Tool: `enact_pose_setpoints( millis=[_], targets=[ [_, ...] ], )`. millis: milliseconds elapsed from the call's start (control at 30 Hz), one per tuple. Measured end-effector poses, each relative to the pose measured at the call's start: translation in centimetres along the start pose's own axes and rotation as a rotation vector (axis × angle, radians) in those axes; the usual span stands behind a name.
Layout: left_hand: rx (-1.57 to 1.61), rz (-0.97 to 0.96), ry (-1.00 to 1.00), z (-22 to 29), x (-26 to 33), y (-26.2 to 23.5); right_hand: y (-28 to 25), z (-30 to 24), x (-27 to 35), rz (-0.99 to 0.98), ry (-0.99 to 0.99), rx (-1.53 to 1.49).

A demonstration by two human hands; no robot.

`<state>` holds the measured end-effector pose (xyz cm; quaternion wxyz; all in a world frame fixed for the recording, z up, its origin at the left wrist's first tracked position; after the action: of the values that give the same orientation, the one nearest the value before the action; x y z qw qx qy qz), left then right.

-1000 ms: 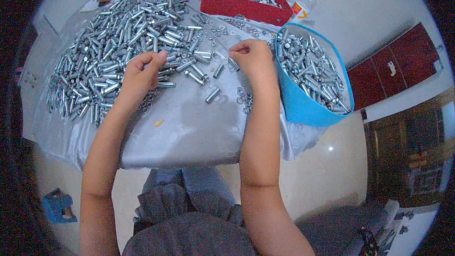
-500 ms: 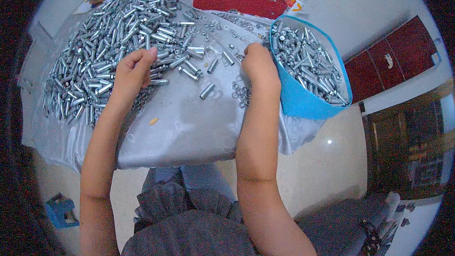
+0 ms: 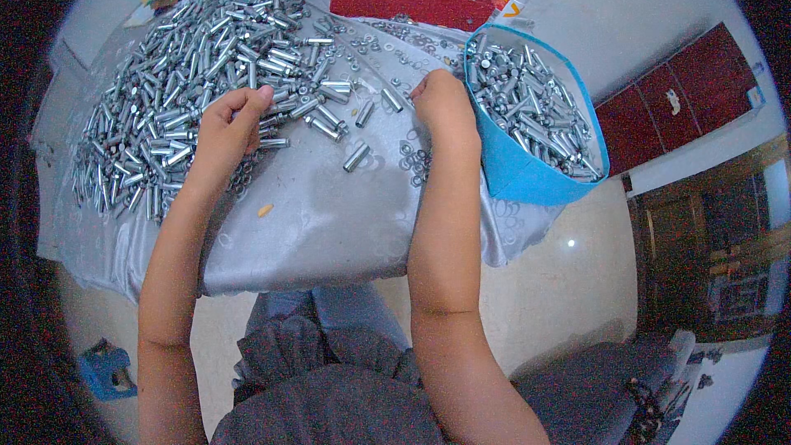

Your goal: The person sits at a table covered with a large pile of metal bolts and washers. They repeatedly pick up a bolt and a washer, thread the washer onto the bolt, and place the assembled unit into a blue container. The person continues this repetitive assembly process throughout the video.

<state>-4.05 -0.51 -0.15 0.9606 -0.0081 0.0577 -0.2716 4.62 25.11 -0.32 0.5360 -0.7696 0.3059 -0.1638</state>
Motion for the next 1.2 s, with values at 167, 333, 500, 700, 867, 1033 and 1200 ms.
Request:
enact_pose_setpoints(
  millis=[167, 333, 500, 700, 867, 1033, 1200],
  targets=[
    [0.010, 0.006, -0.017, 0.0, 0.2, -0.3, -0.6, -0.9, 0.5, 0.025, -0.015, -0.024],
    [0.010, 0.005, -0.035, 0.2, 0.2, -0.2, 0.5, 0.1, -0.6, 0.035, -0.091, -0.026],
    [0.007, 0.018, -0.020, 0.0, 0.1, -0.2, 0.5, -0.3, -0.4, -0.051, -0.105, -0.012],
    [0.007, 0.029, -0.027, 0.4, 0.2, 0.0, 0.2, -0.4, -0.2, -0.030, -0.105, -0.042],
    [0.020, 0.029, -0.034, -0.1, -0.2, -0.1, -0.4, -0.9, 0.1, -0.008, -0.089, -0.045],
    [0.015, 0.027, -0.017, 0.4, 0.2, 0.0, -1.2, -2.1, 0.9, 0.020, -0.138, -0.203],
    [0.089, 0.006, -0.058, -0.2, 0.1, -0.1, -0.7, -6.1, 2.5, -0.277, -0.465, -0.624]
  ],
)
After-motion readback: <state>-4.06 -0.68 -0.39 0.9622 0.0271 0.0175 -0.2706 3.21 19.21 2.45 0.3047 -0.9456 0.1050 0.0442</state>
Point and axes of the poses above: each hand's wrist, its own x-axis away from the middle knuckle, its own y-axis out of the palm, z = x × y, the point moved 3 cm from there along -x, towards the middle knuckle, and after that the axes turned 4 degrees about x, right-handed, at the moved point
